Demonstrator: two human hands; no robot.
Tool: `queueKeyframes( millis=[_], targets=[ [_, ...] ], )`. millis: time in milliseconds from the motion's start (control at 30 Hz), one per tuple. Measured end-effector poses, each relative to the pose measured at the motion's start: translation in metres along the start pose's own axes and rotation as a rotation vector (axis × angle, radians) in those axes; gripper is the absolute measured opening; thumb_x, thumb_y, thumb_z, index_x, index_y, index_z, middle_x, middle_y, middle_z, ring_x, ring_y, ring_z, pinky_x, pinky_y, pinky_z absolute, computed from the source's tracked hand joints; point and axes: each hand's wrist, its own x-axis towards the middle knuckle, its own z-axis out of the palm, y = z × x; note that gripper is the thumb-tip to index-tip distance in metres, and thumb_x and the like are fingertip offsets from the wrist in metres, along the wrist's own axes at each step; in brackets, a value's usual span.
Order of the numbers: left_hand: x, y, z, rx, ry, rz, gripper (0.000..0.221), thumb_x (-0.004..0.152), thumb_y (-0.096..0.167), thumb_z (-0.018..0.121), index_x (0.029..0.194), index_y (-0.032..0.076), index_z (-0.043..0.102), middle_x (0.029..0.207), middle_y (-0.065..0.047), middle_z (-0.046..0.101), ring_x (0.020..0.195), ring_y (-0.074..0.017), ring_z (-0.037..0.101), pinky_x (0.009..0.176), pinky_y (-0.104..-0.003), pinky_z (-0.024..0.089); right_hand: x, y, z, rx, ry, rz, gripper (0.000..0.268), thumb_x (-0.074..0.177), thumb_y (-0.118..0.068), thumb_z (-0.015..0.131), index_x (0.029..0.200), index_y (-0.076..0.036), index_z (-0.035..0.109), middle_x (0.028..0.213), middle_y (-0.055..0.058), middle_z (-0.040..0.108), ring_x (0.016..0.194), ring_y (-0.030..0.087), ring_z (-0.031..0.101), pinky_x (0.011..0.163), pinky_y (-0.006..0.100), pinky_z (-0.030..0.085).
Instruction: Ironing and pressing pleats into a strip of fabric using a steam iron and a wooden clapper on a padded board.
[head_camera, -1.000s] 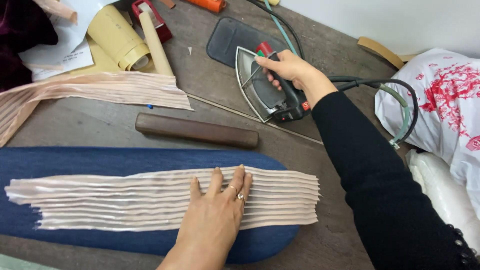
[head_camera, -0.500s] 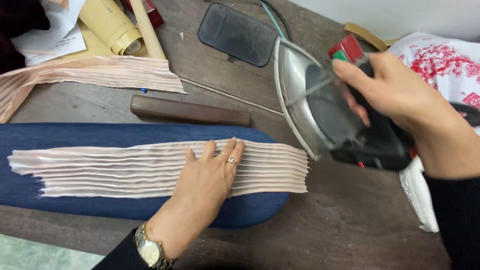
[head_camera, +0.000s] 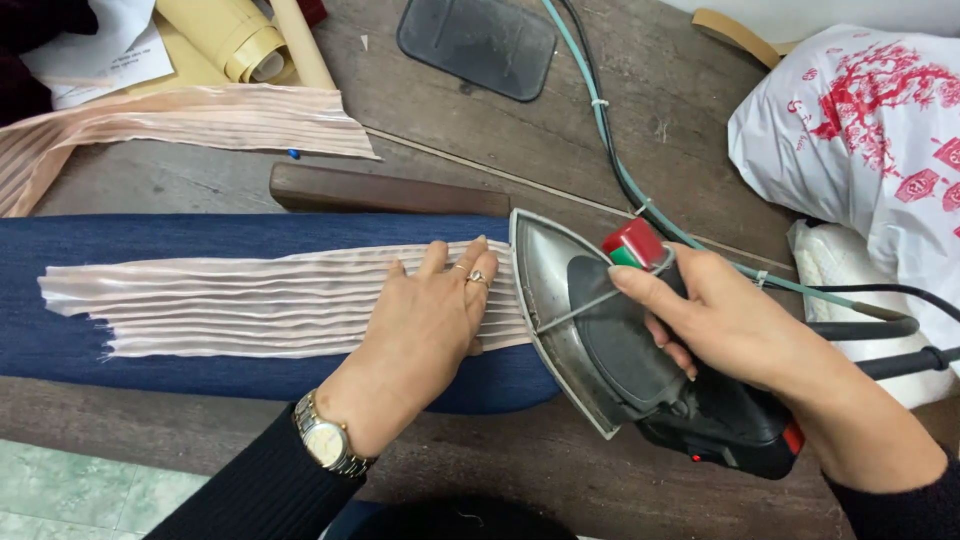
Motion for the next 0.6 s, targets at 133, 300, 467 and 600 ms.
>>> queueKeyframes(
  millis=[133, 300, 467, 600],
  targets=[
    [0.004, -0.002, 0.013, 0.007, 0.122, -0.016, 0.104, 0.071, 0.059, 0.073, 0.147, 0.011, 0.019, 0.156, 0.002, 0.024, 0.126, -0.0259, 0.033, 0.086, -0.055, 0.049, -0.004, -0.008, 0.007, 0.037, 0.008, 0.000, 0.062, 0.096, -0.043, 0.048, 0.051, -0.001, 0.048, 0.033, 0.015, 0.052, 0.030, 0.021, 0.049, 0.048, 0.030, 0.046],
    [0.002, -0.005, 0.020, -0.020, 0.277, -0.023, 0.103, 0.063, 0.064, 0.077, 0.137, 0.010, 0.032, 0.150, 0.000, 0.037, 0.118, -0.0210, 0.044, 0.078, -0.045, 0.052, -0.010, -0.023, 0.015, -0.052, 0.038, 0.010, 0.056, 0.096, -0.044, 0.050, 0.056, -0.005, 0.046, 0.034, 0.012, 0.055, 0.033, 0.020, 0.054, 0.063, 0.028, 0.050],
    [-0.001, -0.012, 0.033, -0.078, 0.440, -0.022, 0.106, 0.053, 0.063, 0.082, 0.133, 0.010, 0.037, 0.147, -0.006, 0.043, 0.114, -0.0195, 0.050, 0.073, -0.038, 0.052, -0.011, -0.030, 0.020, -0.043, 0.055, 0.036, 0.051, 0.096, -0.044, 0.052, 0.063, -0.006, 0.046, 0.038, 0.012, 0.056, 0.034, 0.020, 0.053, 0.054, 0.030, 0.049],
    [-0.009, -0.012, 0.034, -0.089, 0.522, -0.042, 0.104, 0.056, 0.065, 0.080, 0.133, 0.007, 0.041, 0.149, -0.018, 0.035, 0.120, -0.0236, 0.050, 0.085, -0.036, 0.049, -0.011, -0.031, 0.021, -0.090, 0.076, 0.028, 0.051, 0.096, -0.045, 0.052, 0.063, -0.006, 0.046, 0.038, 0.010, 0.057, 0.035, 0.020, 0.055, 0.058, 0.029, 0.049]
  ],
)
